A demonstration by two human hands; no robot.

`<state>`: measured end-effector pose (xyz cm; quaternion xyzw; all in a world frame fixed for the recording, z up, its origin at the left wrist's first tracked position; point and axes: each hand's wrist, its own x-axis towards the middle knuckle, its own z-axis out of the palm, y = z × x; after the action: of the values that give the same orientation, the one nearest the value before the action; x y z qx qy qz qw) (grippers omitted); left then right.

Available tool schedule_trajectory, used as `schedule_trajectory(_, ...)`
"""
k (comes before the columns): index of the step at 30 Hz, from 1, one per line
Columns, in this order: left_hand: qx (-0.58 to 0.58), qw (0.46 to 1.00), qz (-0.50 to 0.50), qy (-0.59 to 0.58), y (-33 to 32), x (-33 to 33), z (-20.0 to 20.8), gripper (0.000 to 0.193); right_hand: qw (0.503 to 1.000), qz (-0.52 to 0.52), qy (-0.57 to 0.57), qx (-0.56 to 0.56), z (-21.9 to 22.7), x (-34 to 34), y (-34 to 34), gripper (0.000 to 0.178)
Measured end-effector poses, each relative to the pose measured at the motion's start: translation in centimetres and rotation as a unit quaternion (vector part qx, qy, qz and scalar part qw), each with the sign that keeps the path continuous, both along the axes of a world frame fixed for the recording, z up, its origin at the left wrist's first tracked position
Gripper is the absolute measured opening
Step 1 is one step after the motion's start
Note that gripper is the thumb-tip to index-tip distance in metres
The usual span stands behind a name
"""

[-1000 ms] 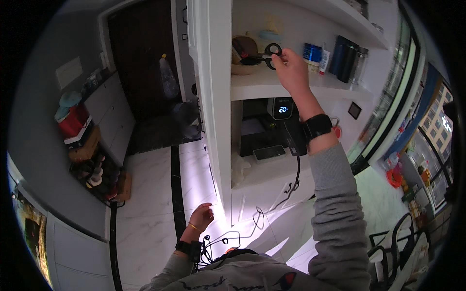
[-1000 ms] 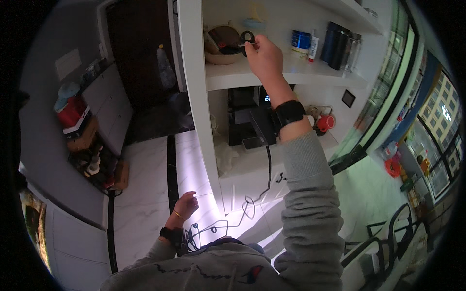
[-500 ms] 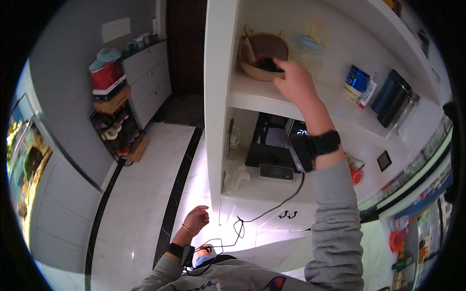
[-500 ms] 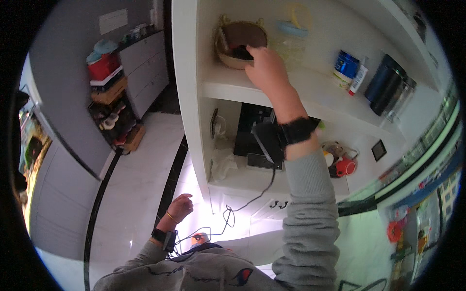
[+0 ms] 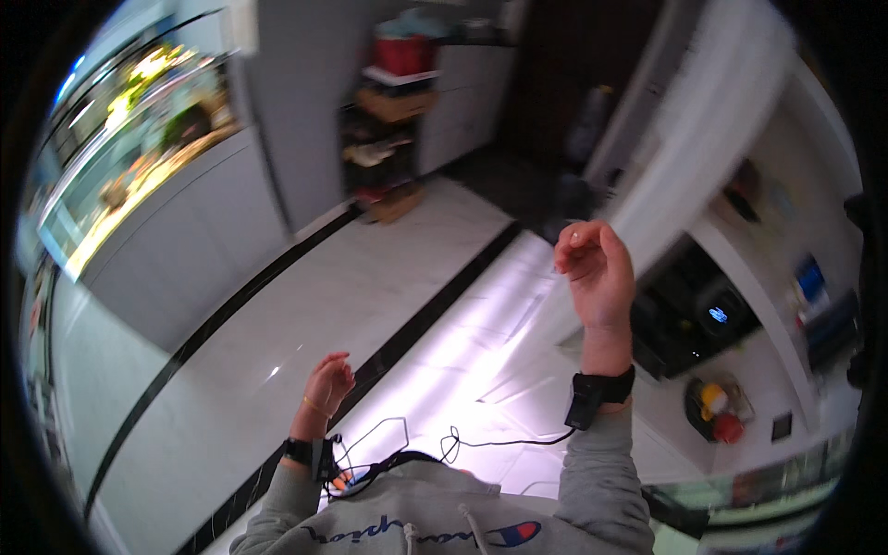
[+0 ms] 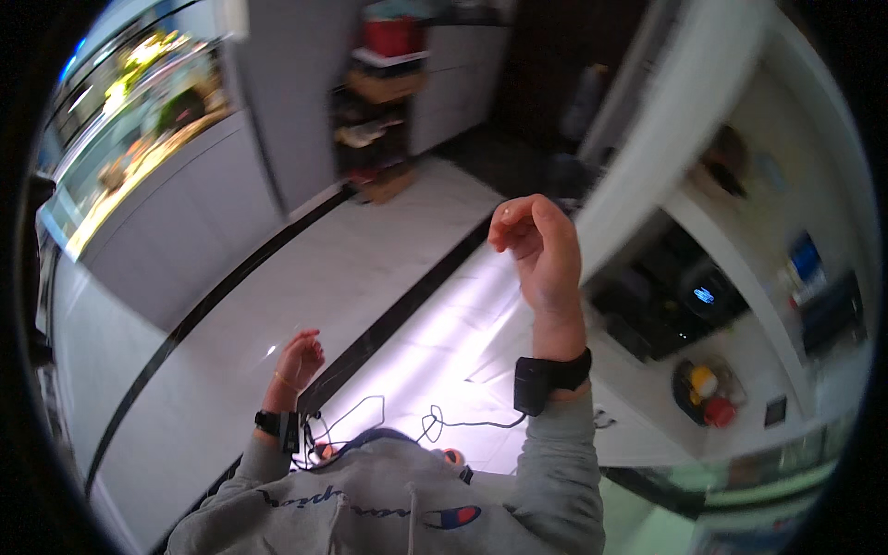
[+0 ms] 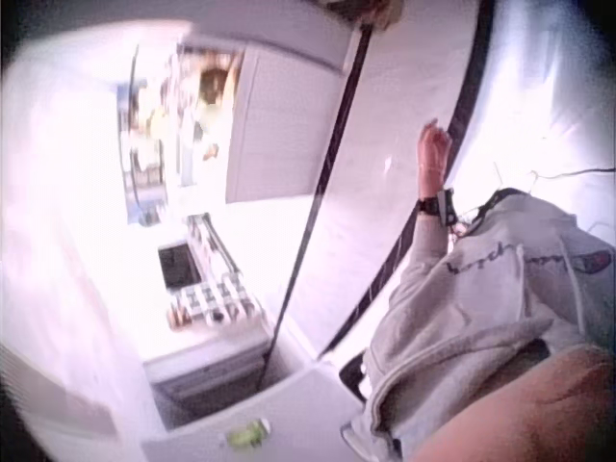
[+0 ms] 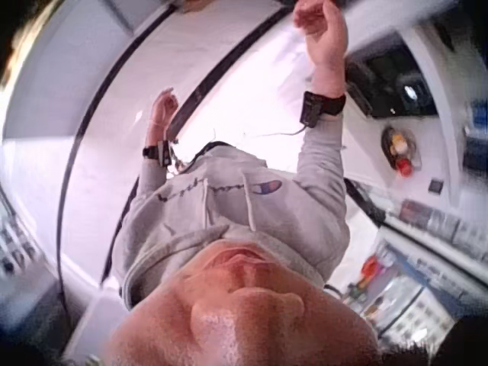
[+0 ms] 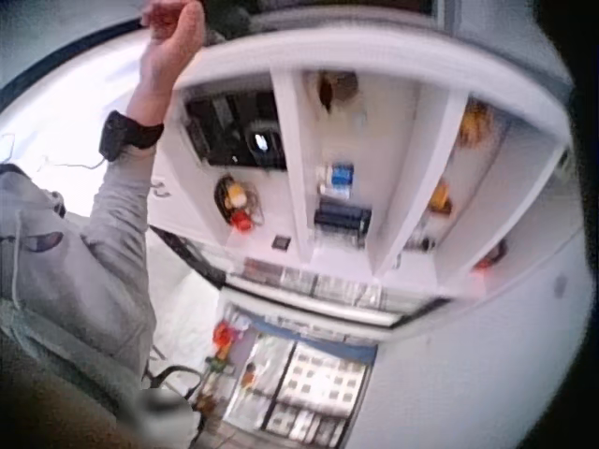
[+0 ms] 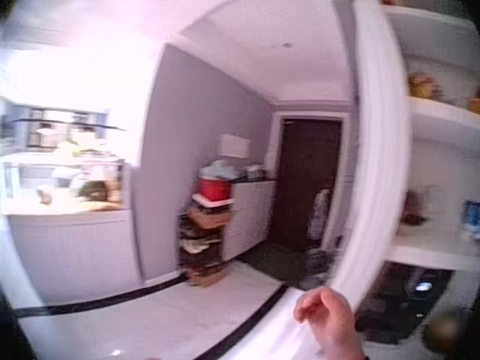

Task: The person unpacks a small fan from a cardboard box, removes foam and plastic packaging, and places the fan on a sofa. They then retrieve a power strip and extension cord from a cabinet and begin connecting the fan's power cable.

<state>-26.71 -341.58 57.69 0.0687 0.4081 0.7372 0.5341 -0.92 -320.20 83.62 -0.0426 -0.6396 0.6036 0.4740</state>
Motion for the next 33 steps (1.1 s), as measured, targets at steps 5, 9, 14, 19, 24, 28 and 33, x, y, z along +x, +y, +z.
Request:
schedule_trajectory(5,0.067,0.988,0.137,0.024,-15.8,-11.2,1.7,0.015,0.918,0.328,0.014,-0.222,-6.8,-21.9,-10.6,0.033)
schedule_trajectory(9,0.052,0.96,0.274,0.006,-27.3,-17.4,2.1,0.016,0.864,0.436,-0.066,-0.245,-10.2,-35.4,-19.5,0.028)
schedule_trajectory(14,0.02,0.919,0.393,-0.009,-35.6,-22.3,0.7,0.016,0.807,0.491,-0.184,-0.273,-14.2,-48.3,-27.0,0.023)
schedule_trajectory(19,-0.034,0.916,0.39,0.085,-40.5,-34.8,2.1,0.016,0.744,0.563,-0.259,-0.251,-18.8,-63.8,-35.7,0.021)
schedule_trajectory(24,-0.069,0.891,0.416,0.17,-43.1,-48.4,5.8,0.017,0.74,0.598,-0.299,-0.073,-19.9,-79.2,-46.1,0.015)
schedule_trajectory(28,-0.081,0.861,0.489,0.115,-48.2,-54.3,6.6,0.021,0.781,0.55,-0.205,0.213,-19.4,-87.8,-55.4,0.016)
schedule_trajectory(33,-0.034,0.788,0.614,-0.006,-56.4,-60.4,3.0,0.024,0.729,0.594,-0.166,0.298,-21.1,-95.7,-66.8,0.008)
